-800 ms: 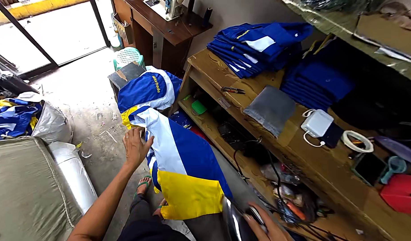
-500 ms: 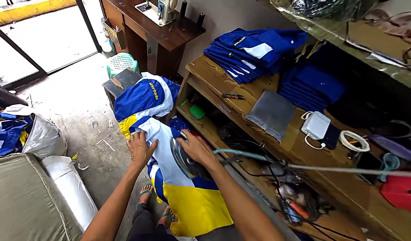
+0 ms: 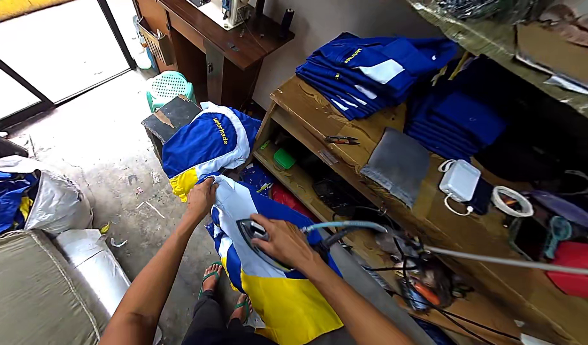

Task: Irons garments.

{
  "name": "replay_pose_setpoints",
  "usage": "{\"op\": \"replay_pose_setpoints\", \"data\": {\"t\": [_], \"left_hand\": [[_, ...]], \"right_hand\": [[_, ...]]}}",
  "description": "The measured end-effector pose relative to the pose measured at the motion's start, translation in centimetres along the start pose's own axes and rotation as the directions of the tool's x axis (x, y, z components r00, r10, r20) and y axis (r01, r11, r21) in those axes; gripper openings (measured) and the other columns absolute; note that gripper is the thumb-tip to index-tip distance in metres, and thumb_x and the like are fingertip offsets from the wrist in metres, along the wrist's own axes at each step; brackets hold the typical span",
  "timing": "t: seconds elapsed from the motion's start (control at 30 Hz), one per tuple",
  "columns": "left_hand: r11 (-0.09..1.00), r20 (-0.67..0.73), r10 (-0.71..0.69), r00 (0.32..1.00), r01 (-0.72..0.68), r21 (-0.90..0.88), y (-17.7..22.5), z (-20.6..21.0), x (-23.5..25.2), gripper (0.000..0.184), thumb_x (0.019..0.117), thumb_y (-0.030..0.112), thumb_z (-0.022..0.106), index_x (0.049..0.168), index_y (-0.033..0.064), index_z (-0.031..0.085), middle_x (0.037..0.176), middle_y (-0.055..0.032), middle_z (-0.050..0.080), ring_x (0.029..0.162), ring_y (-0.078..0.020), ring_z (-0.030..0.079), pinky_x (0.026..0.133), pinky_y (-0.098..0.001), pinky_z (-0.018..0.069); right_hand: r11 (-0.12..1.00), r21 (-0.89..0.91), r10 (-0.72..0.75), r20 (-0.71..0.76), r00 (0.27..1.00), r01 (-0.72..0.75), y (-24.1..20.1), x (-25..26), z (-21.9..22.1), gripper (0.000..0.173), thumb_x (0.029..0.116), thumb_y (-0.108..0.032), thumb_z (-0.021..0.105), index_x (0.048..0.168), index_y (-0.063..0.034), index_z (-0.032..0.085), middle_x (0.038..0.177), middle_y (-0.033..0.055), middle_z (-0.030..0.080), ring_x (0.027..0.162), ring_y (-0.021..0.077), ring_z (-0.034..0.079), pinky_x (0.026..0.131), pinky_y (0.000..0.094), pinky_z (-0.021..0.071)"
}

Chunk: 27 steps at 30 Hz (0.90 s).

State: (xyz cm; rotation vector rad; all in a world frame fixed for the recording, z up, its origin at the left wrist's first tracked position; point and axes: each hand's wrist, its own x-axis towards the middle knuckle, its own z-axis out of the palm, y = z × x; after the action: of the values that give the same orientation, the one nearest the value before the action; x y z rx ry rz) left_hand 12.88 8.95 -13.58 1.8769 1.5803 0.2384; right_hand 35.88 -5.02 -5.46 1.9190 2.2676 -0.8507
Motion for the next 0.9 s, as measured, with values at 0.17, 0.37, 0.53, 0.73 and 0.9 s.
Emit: {"op": "replay_pose_setpoints", "data": {"t": [0.17,0.37,0.53,0.73,0.9], "left_hand": [[0.993,0.012,0.043,0.999,-0.044,0.11,0.1,-0.7,1.3,0.039,0.1086,0.038,0.047,0.12,0.0062,0.066,0.103,-0.0222,0.073,0.104,-0.0431,0.07,0.09,-0.064,0.0515],[0.994,-0.058,0.097,0.994,-0.094,0.052,-1.3,0.2,1.5,0.033,0.1068,0.034,0.054,0.108,0.0036,0.067,0.09,-0.0226,0.071,0.09,-0.0449,0.07,0.079,-0.067,0.0521],[0.994,-0.109,0.112,0.988,-0.11,0.028,-1.9,0.2,1.6,0.033,0.1063,0.033,0.055,0.102,0.003,0.067,0.088,-0.022,0.07,0.088,-0.0441,0.069,0.077,-0.0669,0.0518],[0.998,-0.066,0.062,0.996,-0.062,0.0,-0.6,-0.4,2.1,0.037,0.1075,0.035,0.052,0.105,0.0003,0.065,0.091,-0.0238,0.069,0.09,-0.0452,0.068,0.08,-0.0668,0.0513],[0.999,-0.068,0.047,0.997,-0.046,0.009,-0.5,-0.4,2.1,0.038,0.1073,0.035,0.051,0.104,0.0009,0.067,0.09,-0.0225,0.069,0.091,-0.0431,0.069,0.081,-0.0653,0.0516]], "right_hand": [[0.999,-0.032,0.015,-0.048,0.999,-0.017,-1.8,3.1,-1.1,0.053,0.093,-0.022,0.062,0.146,-0.0269,0.054,0.096,0.0167,0.072,0.088,0.039,0.07,0.074,0.0575,0.0539],[0.994,-0.075,-0.085,-0.059,0.995,0.08,-3.1,8.3,-2.3,0.048,0.091,-0.018,0.066,0.137,-0.0286,0.06,0.088,0.0135,0.071,0.08,0.0367,0.07,0.066,0.0579,0.0523],[0.99,-0.043,-0.134,0.087,0.987,0.138,-2.3,0.6,1.2,0.06,0.0892,-0.015,0.066,0.146,-0.0308,0.054,0.092,0.0187,0.072,0.082,0.0427,0.069,0.069,0.0625,0.0517],[0.996,-0.048,-0.071,0.054,0.996,0.073,-0.6,-9.3,3.9,0.065,0.0834,-0.012,0.073,0.144,-0.0265,0.057,0.088,0.0152,0.071,0.073,0.0366,0.07,0.063,0.0551,0.0553],[0.994,-0.021,0.107,-0.061,0.992,-0.109,-1.0,-6.2,2.6,0.059,0.0882,-0.015,0.067,0.145,-0.0248,0.056,0.094,0.0163,0.073,0.081,0.0378,0.072,0.068,0.056,0.0557]]}}
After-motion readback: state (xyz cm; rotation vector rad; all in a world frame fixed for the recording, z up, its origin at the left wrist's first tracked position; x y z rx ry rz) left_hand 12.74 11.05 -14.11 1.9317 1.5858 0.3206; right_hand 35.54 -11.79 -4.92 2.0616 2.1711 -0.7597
